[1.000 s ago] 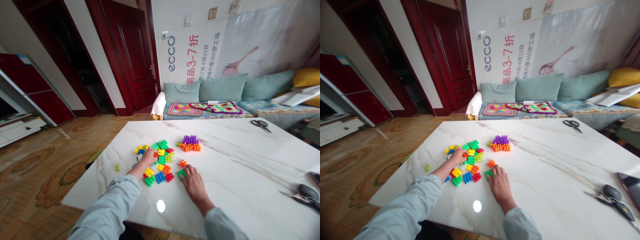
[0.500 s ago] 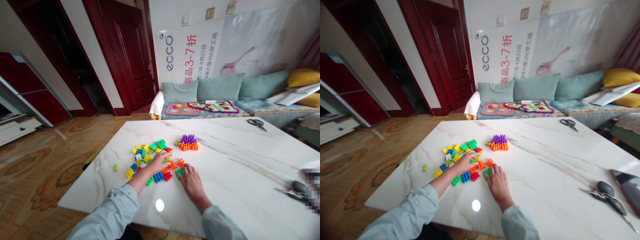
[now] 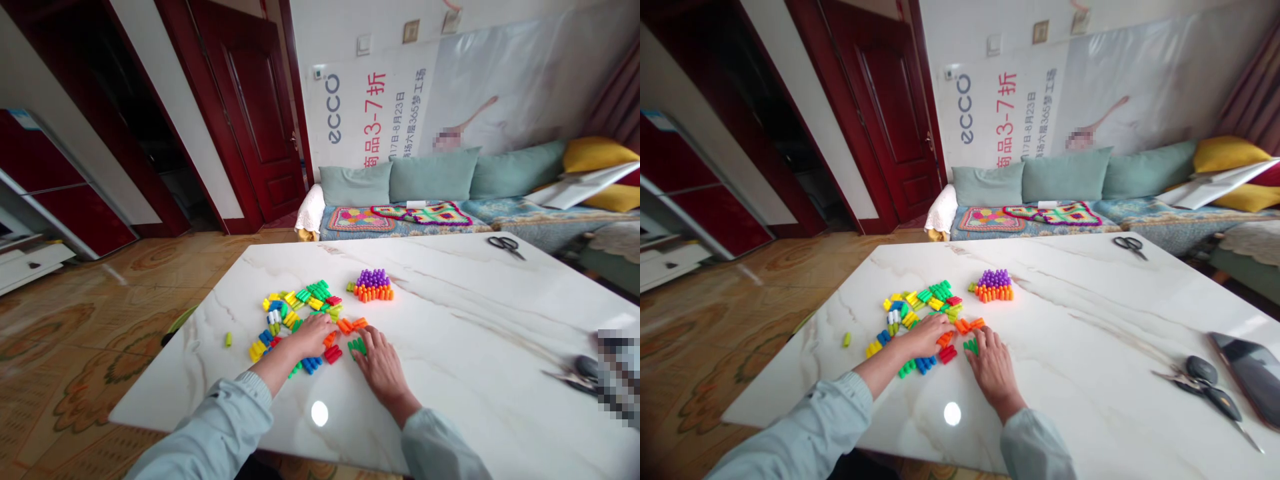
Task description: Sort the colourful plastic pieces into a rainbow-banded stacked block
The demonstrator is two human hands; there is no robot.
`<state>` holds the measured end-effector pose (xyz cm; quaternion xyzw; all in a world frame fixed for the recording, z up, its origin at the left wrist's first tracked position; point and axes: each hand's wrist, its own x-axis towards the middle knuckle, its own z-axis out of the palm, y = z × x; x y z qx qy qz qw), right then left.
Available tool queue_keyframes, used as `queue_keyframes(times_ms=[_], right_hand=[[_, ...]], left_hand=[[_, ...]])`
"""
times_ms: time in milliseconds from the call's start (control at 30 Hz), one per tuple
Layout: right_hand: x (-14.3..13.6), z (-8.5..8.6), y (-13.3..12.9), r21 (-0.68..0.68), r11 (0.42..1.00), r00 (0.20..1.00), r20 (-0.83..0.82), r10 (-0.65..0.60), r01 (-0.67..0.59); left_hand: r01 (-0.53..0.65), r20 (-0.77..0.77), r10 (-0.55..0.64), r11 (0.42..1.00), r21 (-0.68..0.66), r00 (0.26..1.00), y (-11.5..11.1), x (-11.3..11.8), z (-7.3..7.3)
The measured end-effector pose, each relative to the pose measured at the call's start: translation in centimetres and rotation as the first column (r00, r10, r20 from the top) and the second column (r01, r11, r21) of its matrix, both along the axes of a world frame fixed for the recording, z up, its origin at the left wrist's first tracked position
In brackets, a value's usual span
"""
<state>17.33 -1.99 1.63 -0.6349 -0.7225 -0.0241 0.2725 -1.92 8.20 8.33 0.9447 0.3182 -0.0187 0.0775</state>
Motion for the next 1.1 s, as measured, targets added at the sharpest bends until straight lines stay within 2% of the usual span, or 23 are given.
queue_keyframes(times_ms=[133, 267, 333, 433, 533, 700, 867, 933, 1000, 1067, 1100], right_hand=[[0.1, 0.1, -0.1, 0.093, 0.995, 0.999, 0.030, 0.044, -0.046], [0.3, -0.5, -0.1, 0.172, 0.977, 0.992, 0.015, 0.122, -0.123], [0.4, -1.0, 0.1, 0.215, 0.968, 0.990, -0.015, 0.140, -0.133], [0.5, -1.5, 0.3, 0.244, 0.960, 0.986, -0.059, 0.156, -0.138], [0.5, -1.3, 0.3, 0.232, 0.958, 0.978, -0.088, 0.191, -0.166], [0.6, -0.5, 0.0, 0.242, 0.939, 0.945, -0.156, 0.286, -0.244], [0.7, -1.1, 0.2, 0.247, 0.959, 0.969, -0.165, 0.184, -0.140], [0.8, -1.3, 0.3, 0.236, 0.964, 0.974, -0.159, 0.164, -0.123], [0.8, -1.4, 0.4, 0.231, 0.966, 0.976, -0.155, 0.154, -0.116], [0.8, -1.4, 0.4, 0.226, 0.967, 0.976, -0.155, 0.151, -0.113], [0.7, -1.4, 0.4, 0.221, 0.968, 0.975, -0.160, 0.154, -0.116]], left_hand=[[-0.028, 0.104, 0.027, 1.000, 0.000, 0.994, -1.0, 0.6, 1.0], [0.098, 0.292, -0.085, 0.995, -0.033, 0.953, -2.4, 2.3, 1.2], [0.117, 0.333, -0.082, 0.989, -0.087, 0.940, -2.8, 3.2, 0.9], [0.097, 0.323, -0.040, 0.981, -0.165, 0.946, -3.1, 3.7, 0.1], [0.089, 0.300, -0.031, 0.979, -0.184, 0.953, -3.4, 3.6, -0.4], [0.029, 0.241, 0.017, 0.982, -0.186, 0.970, -4.0, 3.1, -0.2], [-0.182, 0.180, 0.199, 0.977, -0.111, 0.963, -2.2, 1.0, 0.5], [-0.241, 0.220, 0.245, 0.969, -0.043, 0.944, -1.1, 0.2, 1.4], [-0.286, 0.344, 0.260, 0.958, 0.025, 0.902, -0.7, 0.0, 3.4], [-0.286, 0.554, 0.229, 0.958, 0.017, 0.801, -1.9, 0.6, 6.7], [-0.253, 0.683, 0.197, 0.967, -0.019, 0.703, -3.2, 1.1, 8.6]])
